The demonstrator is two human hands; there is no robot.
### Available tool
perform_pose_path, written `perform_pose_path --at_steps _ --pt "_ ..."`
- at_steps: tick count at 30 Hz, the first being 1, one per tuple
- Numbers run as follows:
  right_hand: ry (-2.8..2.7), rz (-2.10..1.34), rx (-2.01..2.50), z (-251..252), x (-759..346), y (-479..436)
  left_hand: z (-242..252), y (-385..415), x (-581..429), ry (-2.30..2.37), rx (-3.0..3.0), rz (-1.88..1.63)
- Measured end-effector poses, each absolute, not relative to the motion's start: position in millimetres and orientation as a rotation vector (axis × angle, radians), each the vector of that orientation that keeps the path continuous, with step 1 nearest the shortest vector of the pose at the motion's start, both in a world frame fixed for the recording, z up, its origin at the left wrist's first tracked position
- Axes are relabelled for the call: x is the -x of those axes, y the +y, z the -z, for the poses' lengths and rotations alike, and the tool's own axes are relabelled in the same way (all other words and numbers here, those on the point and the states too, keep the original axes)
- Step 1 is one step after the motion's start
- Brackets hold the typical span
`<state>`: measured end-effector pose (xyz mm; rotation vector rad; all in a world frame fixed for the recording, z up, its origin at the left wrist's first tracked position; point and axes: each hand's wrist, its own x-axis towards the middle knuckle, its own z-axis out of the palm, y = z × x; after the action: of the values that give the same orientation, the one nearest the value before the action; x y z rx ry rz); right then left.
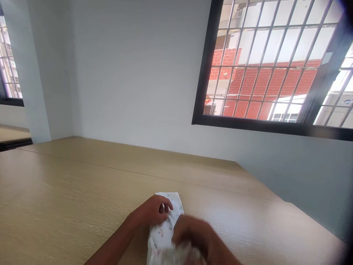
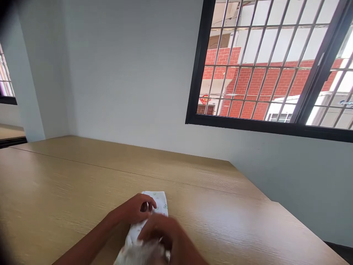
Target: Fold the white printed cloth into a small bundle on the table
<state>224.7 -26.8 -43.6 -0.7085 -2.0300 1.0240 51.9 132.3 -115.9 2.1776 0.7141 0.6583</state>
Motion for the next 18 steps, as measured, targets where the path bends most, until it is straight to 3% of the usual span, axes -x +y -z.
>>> perform_pose_path --at_steps 6,12,18 --pt "-1.854 -0.828 1.011 38 -255 44 102 119 -57 0.378 -1.988 -0.575" --pt "-1.821 -0.769 1.025 78 -270 85 103 136 -53 0.585 -1.687 -0.774" --pt "-1.921 -0.452 1.015 104 -261 98 113 137 -55 0.721 -1.717 -0.82"
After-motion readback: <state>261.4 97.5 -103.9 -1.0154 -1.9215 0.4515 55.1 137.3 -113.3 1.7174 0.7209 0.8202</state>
